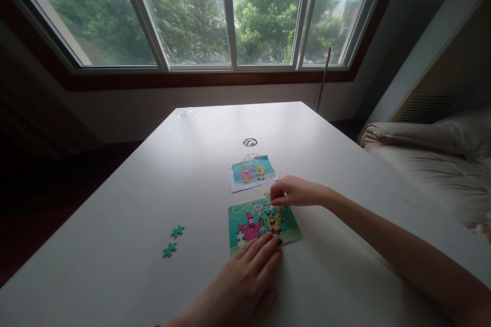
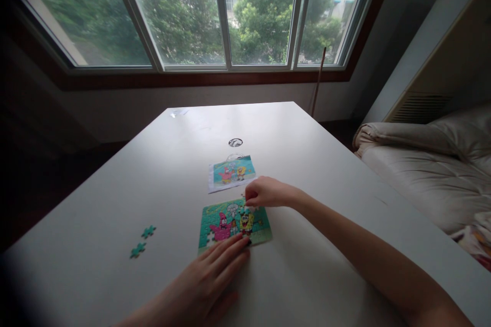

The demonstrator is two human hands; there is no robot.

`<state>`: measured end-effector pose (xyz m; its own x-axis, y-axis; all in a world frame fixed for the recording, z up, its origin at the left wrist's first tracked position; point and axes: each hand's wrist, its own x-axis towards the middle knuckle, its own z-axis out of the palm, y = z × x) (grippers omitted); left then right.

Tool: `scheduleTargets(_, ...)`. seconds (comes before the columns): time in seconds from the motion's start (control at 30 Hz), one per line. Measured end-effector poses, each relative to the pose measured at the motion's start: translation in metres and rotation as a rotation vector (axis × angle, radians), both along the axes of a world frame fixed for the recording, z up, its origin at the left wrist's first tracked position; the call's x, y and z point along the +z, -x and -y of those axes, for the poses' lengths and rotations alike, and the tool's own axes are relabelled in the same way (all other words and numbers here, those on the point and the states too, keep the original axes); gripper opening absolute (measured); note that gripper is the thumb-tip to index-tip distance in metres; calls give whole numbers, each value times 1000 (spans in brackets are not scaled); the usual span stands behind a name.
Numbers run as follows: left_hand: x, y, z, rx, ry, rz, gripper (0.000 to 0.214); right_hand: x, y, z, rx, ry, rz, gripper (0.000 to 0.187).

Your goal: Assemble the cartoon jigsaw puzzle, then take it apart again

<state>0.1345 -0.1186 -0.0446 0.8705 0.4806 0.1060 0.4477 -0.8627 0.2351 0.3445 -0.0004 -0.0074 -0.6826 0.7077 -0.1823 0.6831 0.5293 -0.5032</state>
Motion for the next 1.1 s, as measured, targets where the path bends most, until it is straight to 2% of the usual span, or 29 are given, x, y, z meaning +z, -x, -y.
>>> scheduleTargets(0.17, 3, -1, 0, -1, 6, -15, 50, -1, 4, 5, 16, -52, 15, 17)
scheduleTargets(0.6, 3, 0, 0, -1, 9, -23, 50, -3, 10, 8, -9, -37, -12, 12)
scheduleTargets(0.93, 2, 1, -1, -3, 15, 7, 50, -1, -3, -4, -27, 126, -183, 14)
scheduleTargets(1.1, 3, 0, -1, -2, 23, -22, 49, -3, -12, -14, -1, 196, -138, 16)
